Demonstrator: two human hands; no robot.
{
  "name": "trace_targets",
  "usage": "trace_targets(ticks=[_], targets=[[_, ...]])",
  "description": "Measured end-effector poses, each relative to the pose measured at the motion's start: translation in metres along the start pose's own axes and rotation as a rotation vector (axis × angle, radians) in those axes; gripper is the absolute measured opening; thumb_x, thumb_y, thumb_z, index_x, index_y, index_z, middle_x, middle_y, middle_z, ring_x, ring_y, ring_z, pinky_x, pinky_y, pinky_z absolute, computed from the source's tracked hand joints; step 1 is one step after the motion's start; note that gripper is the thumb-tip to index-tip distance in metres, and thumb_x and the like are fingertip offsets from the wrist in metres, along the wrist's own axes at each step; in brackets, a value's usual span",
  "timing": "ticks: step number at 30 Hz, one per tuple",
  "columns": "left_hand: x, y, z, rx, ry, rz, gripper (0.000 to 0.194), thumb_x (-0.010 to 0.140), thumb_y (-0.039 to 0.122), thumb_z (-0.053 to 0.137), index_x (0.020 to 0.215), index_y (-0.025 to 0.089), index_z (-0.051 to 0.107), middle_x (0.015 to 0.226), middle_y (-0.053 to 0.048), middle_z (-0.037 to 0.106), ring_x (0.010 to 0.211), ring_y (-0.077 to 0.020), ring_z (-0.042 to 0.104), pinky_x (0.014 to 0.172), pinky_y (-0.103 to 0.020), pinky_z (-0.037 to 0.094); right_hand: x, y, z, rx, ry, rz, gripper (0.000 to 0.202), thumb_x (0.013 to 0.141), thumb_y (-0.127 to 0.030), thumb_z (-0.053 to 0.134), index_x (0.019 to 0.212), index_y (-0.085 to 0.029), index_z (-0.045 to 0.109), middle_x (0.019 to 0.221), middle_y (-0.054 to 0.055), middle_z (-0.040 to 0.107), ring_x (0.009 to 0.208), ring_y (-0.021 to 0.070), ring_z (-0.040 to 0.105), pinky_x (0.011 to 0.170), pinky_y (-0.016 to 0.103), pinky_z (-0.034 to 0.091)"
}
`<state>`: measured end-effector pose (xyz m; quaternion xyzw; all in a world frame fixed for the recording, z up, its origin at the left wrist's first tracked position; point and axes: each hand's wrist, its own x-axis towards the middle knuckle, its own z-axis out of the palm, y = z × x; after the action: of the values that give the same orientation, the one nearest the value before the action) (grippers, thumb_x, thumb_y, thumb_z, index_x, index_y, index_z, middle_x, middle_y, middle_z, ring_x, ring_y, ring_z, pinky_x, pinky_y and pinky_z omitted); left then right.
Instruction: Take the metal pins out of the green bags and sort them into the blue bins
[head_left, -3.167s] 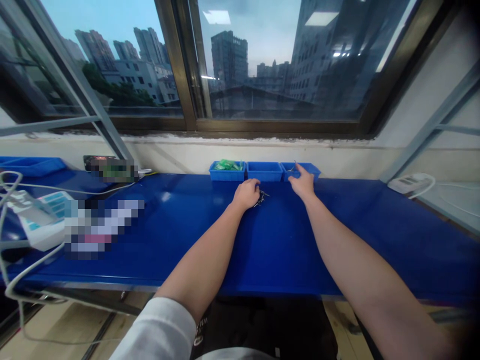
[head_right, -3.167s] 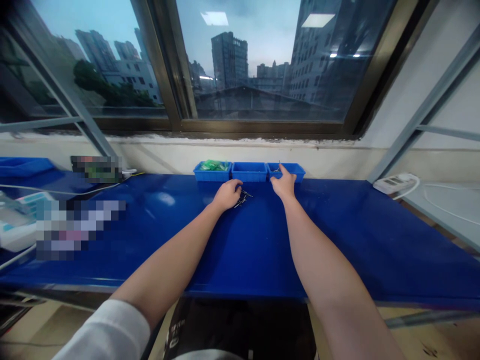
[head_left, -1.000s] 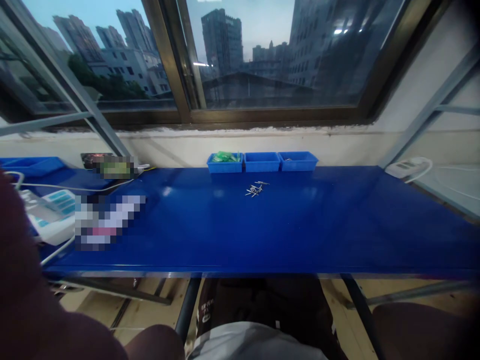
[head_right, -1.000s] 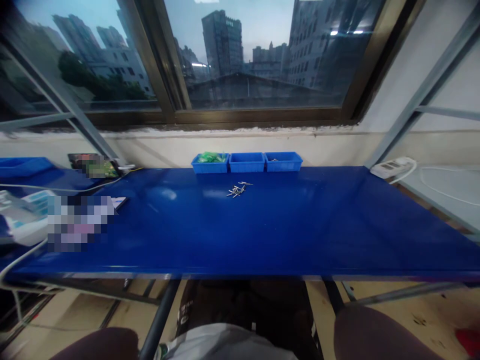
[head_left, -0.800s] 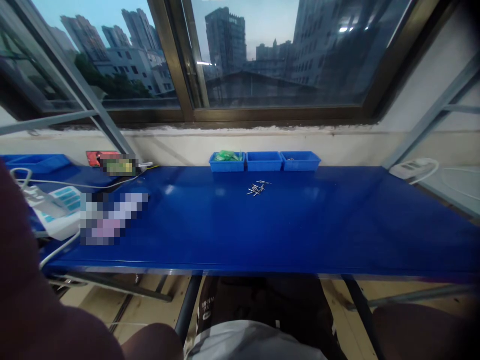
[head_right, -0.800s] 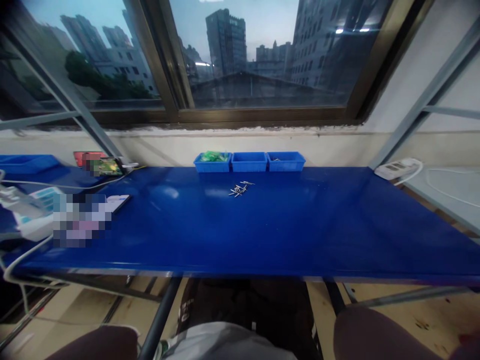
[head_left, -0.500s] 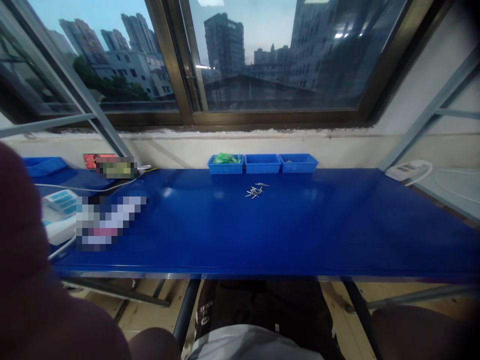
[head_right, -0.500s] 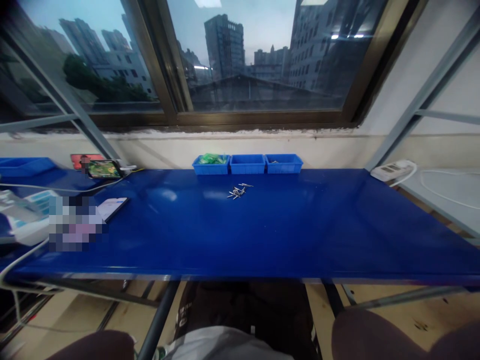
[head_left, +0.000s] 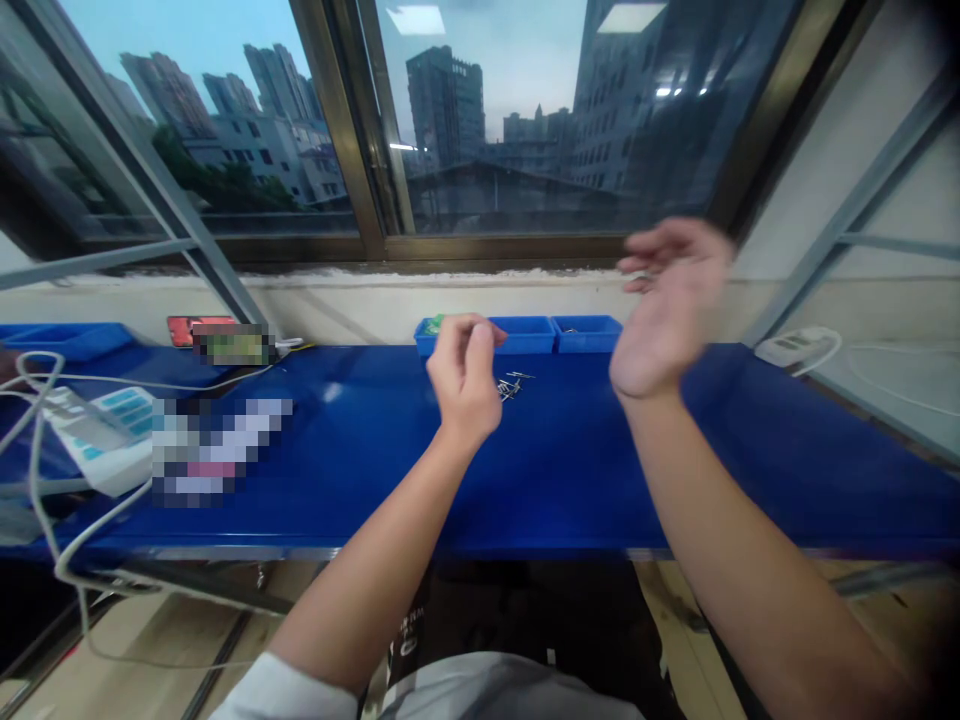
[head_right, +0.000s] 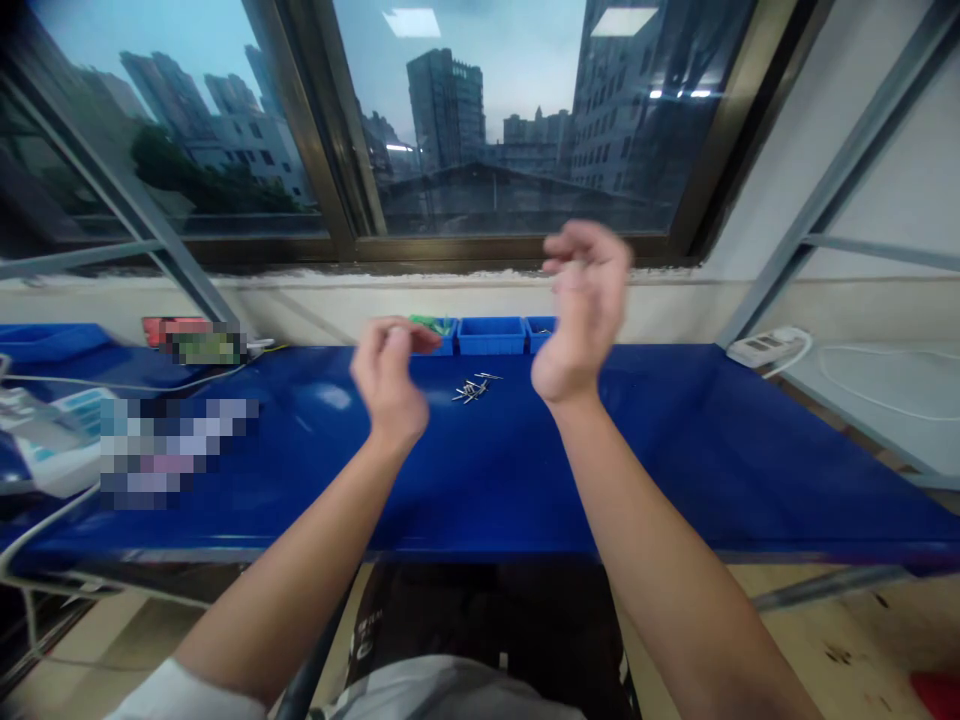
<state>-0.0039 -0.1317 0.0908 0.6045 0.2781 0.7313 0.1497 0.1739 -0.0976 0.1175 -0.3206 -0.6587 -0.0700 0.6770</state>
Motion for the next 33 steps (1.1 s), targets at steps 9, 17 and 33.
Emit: trace_targets(ticks=[9,17,33], targets=[[0.019,-0.134,0.036,0.492,-0.64,-0.46,0.049,0.089,0.054,0.033,0.097,0.017,0.065,0.107,-0.009,0.066,0.101,-0.0237,0.058,0.089,-0.032,0.041,-0.067,0.094,0.07,-0.324,-0.618,0.35,0.029,0.065,-0.018,0.056,0.094,-0.016,0.063,0.096,0.008,0.063,0.094,0.0232,0.054,0.088,0.037,0.041],[0.001,-0.156,0.028,0.624,-0.886,-0.409,0.063,0.086,0.063,0.024,0.116,0.022,0.061,0.12,-0.009,0.061,0.111,-0.0265,0.055,0.093,-0.034,0.039,-0.091,0.107,0.074,-0.438,-0.814,0.4,0.032,0.072,-0.034,0.056,0.098,-0.017,0.066,0.095,0.011,0.061,0.093,0.0249,0.052,0.084,0.036,0.04],[-0.012,-0.16,0.035,0.803,-1.012,-0.21,0.059,0.092,0.052,0.016,0.119,0.016,0.056,0.131,-0.015,0.05,0.126,-0.0295,0.041,0.103,-0.045,0.027,-0.094,0.114,0.077,-0.523,-0.91,0.366,0.024,0.077,-0.012,0.043,0.089,-0.017,0.064,0.097,0.011,0.063,0.093,0.0224,0.052,0.084,0.033,0.038]])
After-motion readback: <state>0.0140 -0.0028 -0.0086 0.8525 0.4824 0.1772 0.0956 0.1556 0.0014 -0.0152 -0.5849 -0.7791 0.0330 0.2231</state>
